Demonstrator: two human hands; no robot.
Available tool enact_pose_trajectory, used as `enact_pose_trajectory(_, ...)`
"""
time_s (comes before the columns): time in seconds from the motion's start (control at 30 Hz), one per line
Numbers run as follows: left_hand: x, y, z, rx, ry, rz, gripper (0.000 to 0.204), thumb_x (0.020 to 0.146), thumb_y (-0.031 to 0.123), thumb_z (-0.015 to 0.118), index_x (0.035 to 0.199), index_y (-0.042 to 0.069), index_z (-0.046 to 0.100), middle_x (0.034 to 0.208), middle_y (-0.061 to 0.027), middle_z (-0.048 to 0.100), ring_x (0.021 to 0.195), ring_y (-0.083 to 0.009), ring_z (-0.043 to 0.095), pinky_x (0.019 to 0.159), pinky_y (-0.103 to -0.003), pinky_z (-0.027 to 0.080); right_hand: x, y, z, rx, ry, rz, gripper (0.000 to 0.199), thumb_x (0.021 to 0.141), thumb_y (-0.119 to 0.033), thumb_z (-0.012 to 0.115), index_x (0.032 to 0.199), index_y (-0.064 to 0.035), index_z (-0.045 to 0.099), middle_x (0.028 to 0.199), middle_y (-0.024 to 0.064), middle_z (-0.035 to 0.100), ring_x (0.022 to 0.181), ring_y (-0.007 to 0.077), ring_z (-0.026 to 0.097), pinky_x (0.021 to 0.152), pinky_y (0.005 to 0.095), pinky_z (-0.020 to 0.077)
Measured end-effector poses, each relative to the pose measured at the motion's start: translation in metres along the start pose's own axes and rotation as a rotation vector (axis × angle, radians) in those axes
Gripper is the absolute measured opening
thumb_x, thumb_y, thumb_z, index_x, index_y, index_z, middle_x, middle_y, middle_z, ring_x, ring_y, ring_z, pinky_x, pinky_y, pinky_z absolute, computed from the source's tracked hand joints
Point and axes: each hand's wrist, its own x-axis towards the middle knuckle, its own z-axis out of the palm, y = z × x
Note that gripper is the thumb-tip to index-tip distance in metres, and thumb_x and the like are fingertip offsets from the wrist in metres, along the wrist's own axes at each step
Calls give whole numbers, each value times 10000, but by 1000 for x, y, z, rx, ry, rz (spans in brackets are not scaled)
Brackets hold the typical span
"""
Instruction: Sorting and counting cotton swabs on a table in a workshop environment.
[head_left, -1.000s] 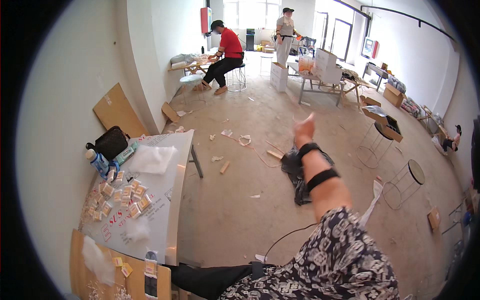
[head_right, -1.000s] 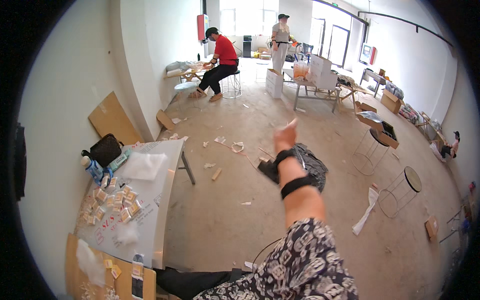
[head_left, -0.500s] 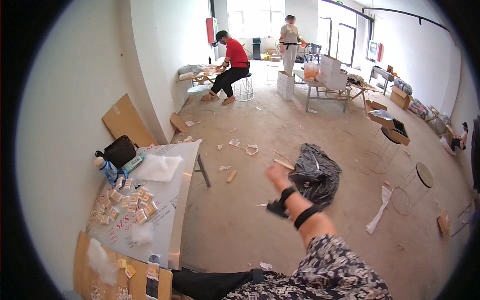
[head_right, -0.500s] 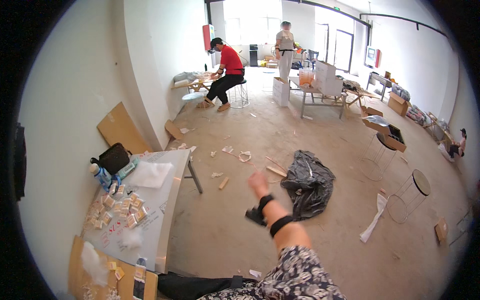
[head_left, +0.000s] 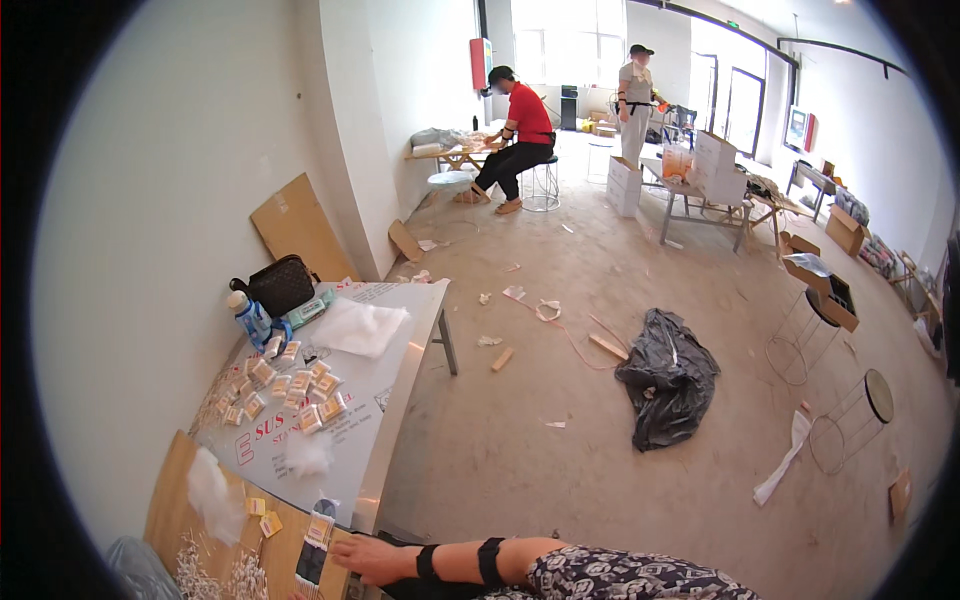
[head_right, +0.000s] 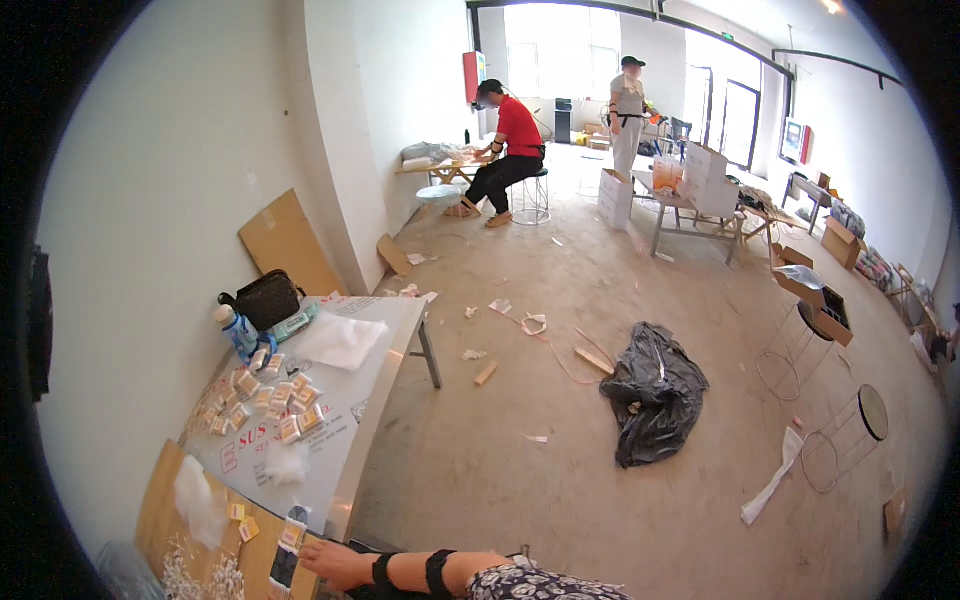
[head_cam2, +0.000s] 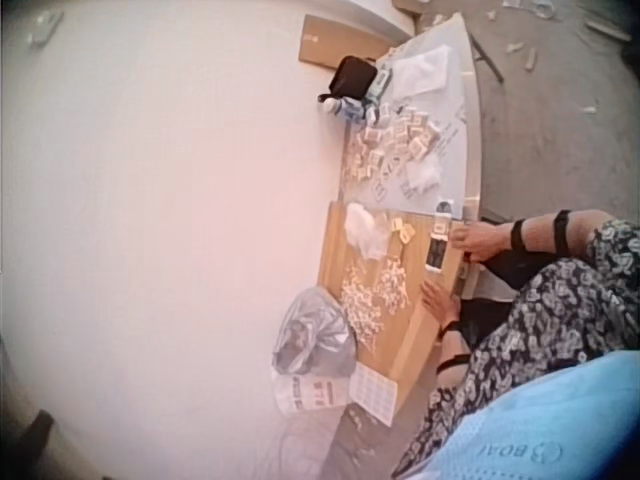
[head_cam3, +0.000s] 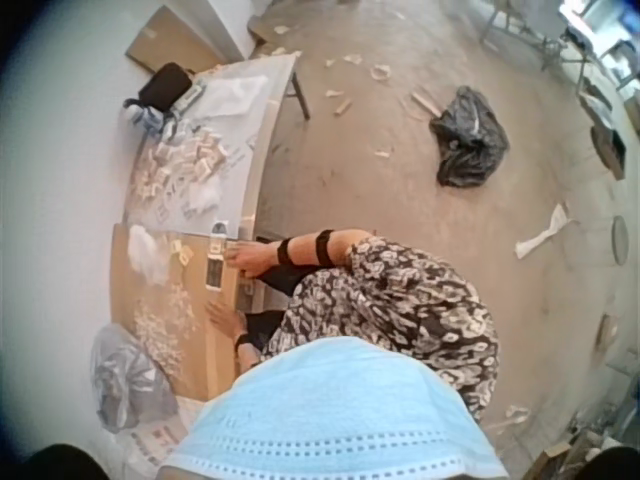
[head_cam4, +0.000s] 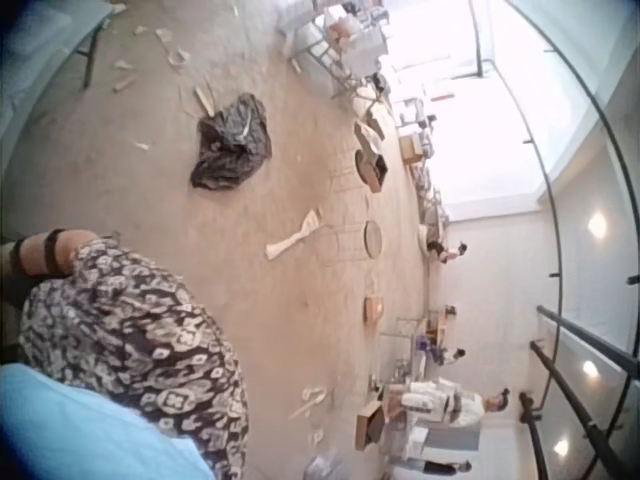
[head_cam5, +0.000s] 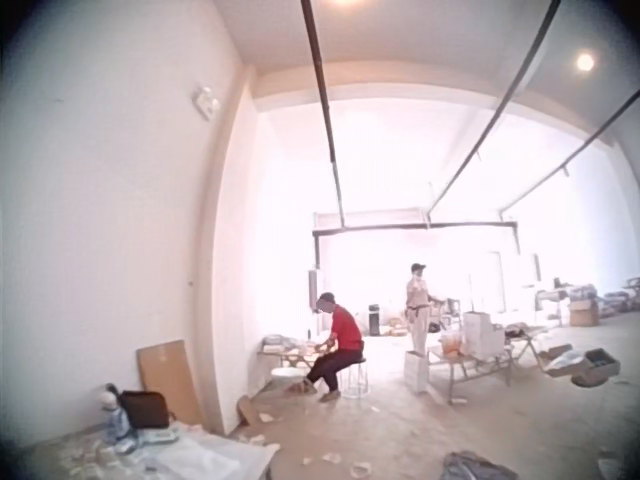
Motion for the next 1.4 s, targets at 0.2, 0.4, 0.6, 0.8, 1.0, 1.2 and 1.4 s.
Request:
enact_pose_trajectory(0.2, 3, 5, 7, 46, 37, 30, 751, 767, 331, 584, 1386, 24, 289, 1469, -200, 220, 1372, -350, 188, 1072, -481, 243, 23, 5, 55, -20, -20, -23, 809, 708, -327, 680, 1361, -1, 331, 1445, 205, 263, 1348, 363, 214, 1103, 454, 173)
enact_pose_trajectory(0.4, -3, 6, -21, -158, -9, -41, 869, 731, 314, 678, 1409, 20, 220, 1468, -210, 207, 1358, -360, 206, 1085, -475, 212, 20, -4, 62, -211, -81, -26, 649, 796, -104, 519, 1356, 72, 242, 1455, 208, 216, 1363, 301, 221, 1117, 378, 189)
enact_pose_trajectory(0.6, -3, 16, -54, -403, -4, -80, 890, 753, 343, 671, 1416, 5, 184, 1467, -222, 197, 1352, -371, 209, 1091, -485, 189, 15, 5, 80, -367, 2, -82, 718, 750, -286, 635, 1318, 57, 362, 1418, 236, 296, 1332, 369, 256, 1101, 442, 193)
enact_pose_trajectory(0.8, -6, 6, -28, -348, 47, -24, 735, 791, 217, 578, 1398, -12, 234, 1461, -235, 209, 1345, -391, 212, 1103, -478, 158, 13, -12, 68, -299, 63, -60, 578, 811, -233, 535, 1283, 75, 405, 1407, 243, 318, 1328, 359, 277, 1100, 433, 199)
enact_pose_trajectory(1.0, -8, 12, -59, -408, -40, -62, 707, 771, 121, 535, 1397, -18, 238, 1465, -232, 208, 1357, -384, 183, 1109, -465, 146, 11, -16, 59, -372, 19, -47, 588, 849, -277, 519, 1305, 70, 384, 1428, 259, 268, 1333, 372, 260, 1096, 438, 193)
enact_pose_trajectory(1.2, -8, 16, -56, -383, -29, -59, 745, 771, 156, 555, 1412, -6, 211, 1473, -225, 197, 1366, -371, 175, 1110, -459, 146, 11, -18, 60, -437, -22, -9, 640, 846, -337, 535, 1316, 66, 373, 1438, 253, 254, 1338, 384, 244, 1089, 449, 196)
enact_pose_trajectory(1.4, -5, 12, -37, -177, -4, -7, 750, 799, 232, 541, 1424, 8, 193, 1484, -205, 188, 1372, -351, 183, 1108, -454, 158, 24, -9, 83, -297, 63, 51, 588, 817, -165, 457, 1299, 143, 318, 1427, 261, 254, 1343, 344, 253, 1112, 396, 190)
